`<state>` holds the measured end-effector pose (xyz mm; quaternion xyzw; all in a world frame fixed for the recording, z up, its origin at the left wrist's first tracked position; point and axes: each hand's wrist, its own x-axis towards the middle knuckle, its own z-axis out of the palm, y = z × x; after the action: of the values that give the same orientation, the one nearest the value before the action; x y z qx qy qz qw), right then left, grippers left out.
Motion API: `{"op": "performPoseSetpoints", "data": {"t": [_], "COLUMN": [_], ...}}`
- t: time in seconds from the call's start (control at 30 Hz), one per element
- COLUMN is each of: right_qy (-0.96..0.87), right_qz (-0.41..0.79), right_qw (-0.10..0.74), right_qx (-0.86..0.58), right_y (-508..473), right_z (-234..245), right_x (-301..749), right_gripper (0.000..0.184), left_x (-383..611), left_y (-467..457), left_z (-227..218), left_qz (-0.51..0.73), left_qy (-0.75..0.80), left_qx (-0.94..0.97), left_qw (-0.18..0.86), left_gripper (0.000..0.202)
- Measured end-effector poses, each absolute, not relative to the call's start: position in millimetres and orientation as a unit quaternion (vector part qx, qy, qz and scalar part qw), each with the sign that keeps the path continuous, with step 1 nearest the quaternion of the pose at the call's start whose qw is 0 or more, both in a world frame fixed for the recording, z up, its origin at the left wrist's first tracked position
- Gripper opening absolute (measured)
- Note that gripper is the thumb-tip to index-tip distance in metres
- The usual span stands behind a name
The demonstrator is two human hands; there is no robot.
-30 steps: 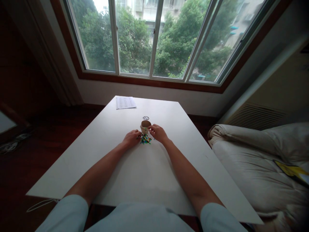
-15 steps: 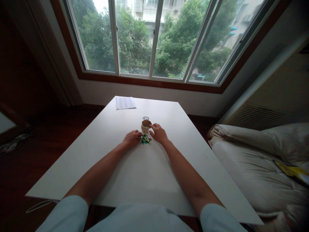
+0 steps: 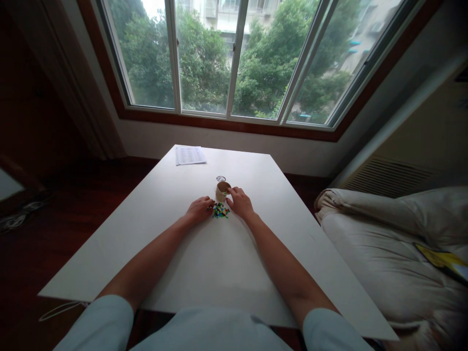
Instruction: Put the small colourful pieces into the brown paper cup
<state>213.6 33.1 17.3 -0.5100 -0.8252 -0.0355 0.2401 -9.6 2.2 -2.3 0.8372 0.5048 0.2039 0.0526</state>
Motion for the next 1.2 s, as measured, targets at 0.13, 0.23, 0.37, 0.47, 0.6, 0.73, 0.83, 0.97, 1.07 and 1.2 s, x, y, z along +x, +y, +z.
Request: {"op": "performPoseSetpoints", "data": {"t": [0.13, 0.23, 0.37, 0.47, 0.6, 0.73, 0.83, 0.97, 1.07, 1.2], "right_qy": [-0.822, -0.819, -0.818, -0.816, -0.813, -0.813, -0.810, -0.803, -0.793, -0.782], "right_qz": [-0.045, -0.053, -0.059, -0.066, -0.071, -0.077, -0.079, -0.082, -0.086, -0.093], "right_qw": [0.246, 0.252, 0.253, 0.244, 0.231, 0.233, 0.246, 0.258, 0.256, 0.252], "right_qx": [-0.512, -0.513, -0.513, -0.519, -0.530, -0.529, -0.526, -0.530, -0.546, -0.563], "right_y": [34, 35, 33, 31, 32, 33, 34, 34, 33, 32], "right_z": [16, 14, 13, 12, 10, 7, 6, 7, 8, 6], "right_x": [213, 212, 210, 209, 208, 209, 210, 208, 207, 206], "right_gripper": [0.024, 0.019, 0.022, 0.028, 0.040, 0.043, 0.032, 0.022, 0.019, 0.020], "left_x": [-9, -9, -9, -9, -10, -10, -11, -12, -12, -11], "left_y": [2, 2, 2, 3, 4, 4, 4, 5, 5, 4], "left_z": [-3, -2, -2, -3, -4, -5, -6, -6, -6, -6], "left_qz": [0.199, 0.196, 0.199, 0.200, 0.199, 0.203, 0.204, 0.206, 0.206, 0.207], "left_qy": [0.505, 0.509, 0.503, 0.501, 0.495, 0.494, 0.494, 0.488, 0.489, 0.492], "left_qx": [0.838, 0.836, 0.840, 0.841, 0.845, 0.845, 0.845, 0.847, 0.847, 0.845], "left_qw": [0.048, 0.055, 0.051, 0.043, 0.039, 0.037, 0.034, 0.031, 0.033, 0.034], "left_gripper": [0.014, 0.014, 0.014, 0.013, 0.013, 0.013, 0.013, 0.013, 0.013, 0.013]}}
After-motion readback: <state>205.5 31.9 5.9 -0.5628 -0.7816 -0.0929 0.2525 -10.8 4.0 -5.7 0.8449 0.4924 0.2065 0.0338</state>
